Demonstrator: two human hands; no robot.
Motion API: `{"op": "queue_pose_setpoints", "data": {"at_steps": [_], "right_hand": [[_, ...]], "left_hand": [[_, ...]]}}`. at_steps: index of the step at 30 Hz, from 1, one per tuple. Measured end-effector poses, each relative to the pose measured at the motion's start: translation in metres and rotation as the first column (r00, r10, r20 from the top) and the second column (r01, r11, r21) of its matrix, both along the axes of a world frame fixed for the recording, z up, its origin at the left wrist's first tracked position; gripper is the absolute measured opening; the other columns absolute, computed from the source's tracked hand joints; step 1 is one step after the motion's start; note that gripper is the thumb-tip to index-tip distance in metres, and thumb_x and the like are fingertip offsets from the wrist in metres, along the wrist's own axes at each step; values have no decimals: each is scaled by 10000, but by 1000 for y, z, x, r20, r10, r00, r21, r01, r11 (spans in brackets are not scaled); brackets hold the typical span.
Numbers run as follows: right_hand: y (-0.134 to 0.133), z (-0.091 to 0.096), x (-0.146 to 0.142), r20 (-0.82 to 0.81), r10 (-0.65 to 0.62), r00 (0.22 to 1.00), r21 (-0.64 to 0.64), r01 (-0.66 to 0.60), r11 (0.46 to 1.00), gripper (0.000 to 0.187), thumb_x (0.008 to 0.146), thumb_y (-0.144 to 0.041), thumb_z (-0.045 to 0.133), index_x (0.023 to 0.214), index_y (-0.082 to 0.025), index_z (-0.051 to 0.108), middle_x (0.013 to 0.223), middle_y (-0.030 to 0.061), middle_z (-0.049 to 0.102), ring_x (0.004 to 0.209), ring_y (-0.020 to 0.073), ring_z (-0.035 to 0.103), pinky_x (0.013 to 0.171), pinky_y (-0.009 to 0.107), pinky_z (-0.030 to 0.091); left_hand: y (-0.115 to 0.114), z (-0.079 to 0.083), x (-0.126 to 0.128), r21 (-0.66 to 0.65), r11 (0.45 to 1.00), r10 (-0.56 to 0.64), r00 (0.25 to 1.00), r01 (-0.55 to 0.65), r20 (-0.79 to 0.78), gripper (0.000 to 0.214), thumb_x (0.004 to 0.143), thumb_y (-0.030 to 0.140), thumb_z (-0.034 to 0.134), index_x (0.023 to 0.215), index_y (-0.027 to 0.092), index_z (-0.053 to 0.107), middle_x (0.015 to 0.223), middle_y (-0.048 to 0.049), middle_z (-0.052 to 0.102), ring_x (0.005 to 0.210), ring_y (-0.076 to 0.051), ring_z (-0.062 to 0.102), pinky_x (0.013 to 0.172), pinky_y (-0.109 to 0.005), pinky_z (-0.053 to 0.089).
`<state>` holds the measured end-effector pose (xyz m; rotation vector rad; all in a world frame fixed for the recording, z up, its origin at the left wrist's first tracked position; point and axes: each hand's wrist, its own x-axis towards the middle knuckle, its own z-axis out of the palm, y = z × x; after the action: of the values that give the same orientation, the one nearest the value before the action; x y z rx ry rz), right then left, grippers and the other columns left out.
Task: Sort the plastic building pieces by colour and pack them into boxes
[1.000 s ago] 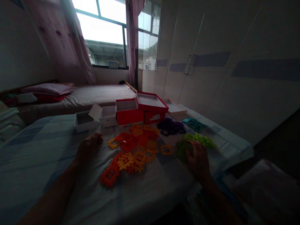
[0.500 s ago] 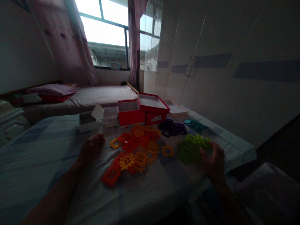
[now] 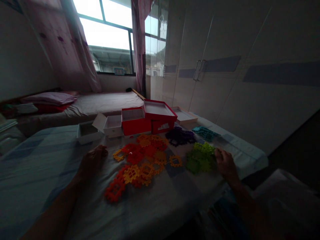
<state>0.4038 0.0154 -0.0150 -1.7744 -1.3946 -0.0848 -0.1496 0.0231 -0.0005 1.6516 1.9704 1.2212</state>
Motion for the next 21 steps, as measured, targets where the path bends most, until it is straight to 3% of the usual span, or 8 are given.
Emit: {"op": "queue_pose_setpoints", "data": {"at_steps": [6, 11, 14, 17, 21], "right_hand": [[-13, 4, -18, -73, -29, 997, 69, 34, 997, 630, 815, -625, 245, 1001, -131, 588, 1045, 180, 595, 1023, 273, 513, 930, 435, 383], [-8, 11, -15, -45, -110, 993, 157, 116, 981, 626, 810, -632, 236, 979, -149, 597, 1038, 170, 611, 1020, 285, 521, 920, 441, 386], [-6, 22, -11, 30, -106, 994, 162, 100, 982, 576, 828, -585, 257, 989, -151, 598, 1058, 161, 609, 1034, 279, 517, 926, 437, 385], [-2, 35, -14, 156, -2, 988, 122, -18, 992, 510, 849, -525, 278, 988, -162, 608, 1052, 131, 624, 1027, 258, 529, 933, 423, 387], [12, 50, -31, 383, 182, 906, -18, -189, 982, 437, 868, -449, 322, 1065, -188, 612, 1147, 78, 616, 1149, 262, 461, 978, 443, 346]], "left_hand": [[-3, 4, 7, 34, 997, -67, 996, 65, 63, 581, 790, 637, 279, 925, 166, 590, 829, -71, 657, 734, -198, 634, 665, -317, 512], [0, 37, 35, 90, 993, -92, 989, 82, 112, 595, 763, 656, 309, 891, 148, 590, 792, -82, 656, 701, -198, 627, 574, -291, 494], [6, 51, 54, 114, 985, -144, 984, 132, 103, 590, 787, 636, 292, 901, 145, 599, 788, -82, 662, 694, -191, 631, 573, -280, 489], [10, 49, 67, 129, 981, -146, 989, 142, 18, 566, 833, 574, 237, 925, 148, 598, 810, -83, 670, 723, -190, 640, 612, -286, 493], [5, 29, 68, 101, 990, -79, 986, 95, -149, 523, 865, 469, 184, 961, 160, 594, 860, -83, 685, 773, -185, 649, 658, -281, 494]]}}
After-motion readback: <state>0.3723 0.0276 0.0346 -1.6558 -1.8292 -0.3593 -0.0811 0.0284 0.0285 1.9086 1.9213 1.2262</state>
